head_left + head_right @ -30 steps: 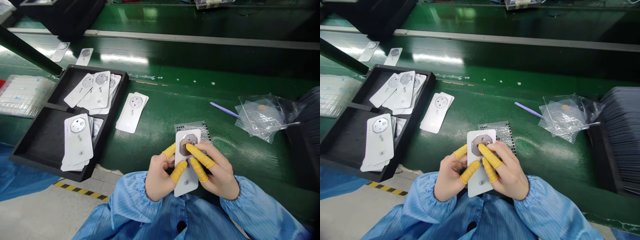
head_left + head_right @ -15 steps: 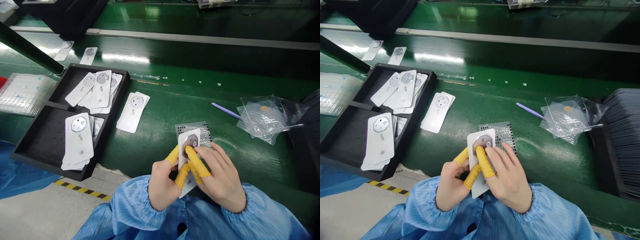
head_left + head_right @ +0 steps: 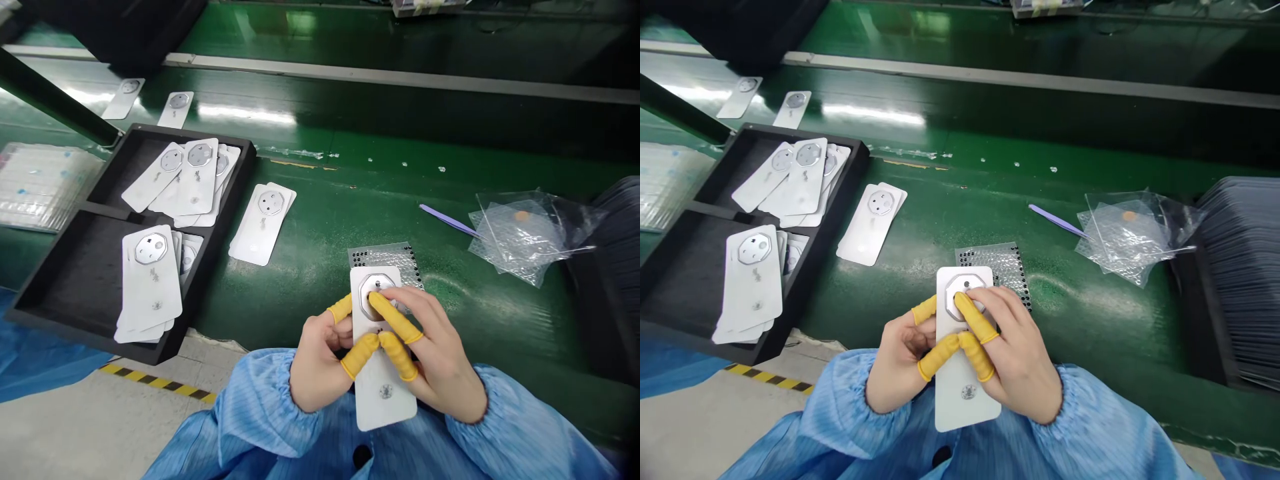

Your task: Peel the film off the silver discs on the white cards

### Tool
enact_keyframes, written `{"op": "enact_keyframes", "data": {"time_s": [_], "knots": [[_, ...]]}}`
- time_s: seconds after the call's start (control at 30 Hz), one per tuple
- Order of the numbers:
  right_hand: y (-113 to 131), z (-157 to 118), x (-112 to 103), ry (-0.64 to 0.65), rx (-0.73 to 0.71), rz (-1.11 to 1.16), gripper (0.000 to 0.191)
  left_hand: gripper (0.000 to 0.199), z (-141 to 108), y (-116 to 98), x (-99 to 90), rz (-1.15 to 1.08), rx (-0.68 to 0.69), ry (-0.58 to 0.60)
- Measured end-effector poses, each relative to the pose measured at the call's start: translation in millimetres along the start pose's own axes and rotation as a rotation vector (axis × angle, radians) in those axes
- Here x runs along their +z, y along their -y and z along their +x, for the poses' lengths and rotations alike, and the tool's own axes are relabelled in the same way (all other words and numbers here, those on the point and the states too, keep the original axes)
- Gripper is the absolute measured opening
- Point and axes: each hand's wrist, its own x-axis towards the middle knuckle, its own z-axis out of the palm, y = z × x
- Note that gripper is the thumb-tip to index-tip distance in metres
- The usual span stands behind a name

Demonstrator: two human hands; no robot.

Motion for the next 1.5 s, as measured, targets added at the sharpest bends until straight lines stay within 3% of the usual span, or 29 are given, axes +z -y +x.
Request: {"op": "enact_keyframes", "data": {"time_s": [0.1,0.17,0.27,0.37,0.47,0.6,0.7,0.8,0.97,1.07,1.17,1.27,1.37,1.43,1.5], "knots": [[-0.7,3.0,-6.3,-0.065,0.055,0.159,0.039,0.037,-1.0,-4.4,2.8,-0.288,-0.085,0.035],[0.8,3.3,-7.9,-0.126,0.093,0.231,0.042,0.035,-2.8,-5.8,3.6,-0.37,-0.096,0.052],[3.5,2.0,-5.4,-0.318,0.257,0.339,0.051,0.033,-5.1,-6.7,3.2,-0.412,-0.12,0.074],[4.5,2.8,-0.2,-0.487,0.443,0.491,0.052,0.034,-5.1,-6.8,1.5,-0.41,-0.137,0.075],[4.9,6.3,3.9,-0.545,0.532,0.544,0.047,0.035,-1.9,-7.4,-1.3,-0.393,-0.065,0.068],[8.0,9.8,7.8,-0.583,0.586,0.495,0.045,0.02,4.8,-9.4,-5.1,-0.245,-0.008,0.048],[10.3,10.5,10.3,-0.605,0.559,0.509,0.045,0.016,7.9,-8.9,-7.2,-0.085,0.028,-0.048],[9.9,11.0,12.7,-0.59,0.563,0.527,0.044,0.02,8.5,-5.7,-8.6,-0.037,0.054,-0.064],[3.1,7.4,16.1,-0.562,0.593,0.539,0.038,0.026,14.5,-2.3,-8.4,-0.181,-0.063,-0.089],[-2.7,-2.6,19.1,-0.567,0.642,0.446,0.029,0.035,19.5,-2.7,-8.5,-0.22,-0.09,-0.041],[-12.5,-14.6,27.8,-0.517,0.678,0.354,0.032,0.051,20.5,1.5,-9.5,-0.15,-0.088,-0.033],[-24.0,-19.8,40.2,-0.429,0.598,0.366,0.037,0.062,20.8,9.2,-14.2,-0.025,-0.116,-0.098],[-34.6,-17.1,45.2,-0.228,0.476,0.323,0.046,0.072,27.9,4.9,-36.1,0.247,-0.082,-0.117],[-44.0,-15.1,41.9,-0.132,0.361,0.2,0.056,0.072,40.0,-10.1,-66.5,0.478,-0.047,-0.118],[-56.0,-16.1,36.5,-0.106,0.236,0.048,0.056,0.058,58.7,-30.2,-106.0,0.586,-0.035,-0.151]]}}
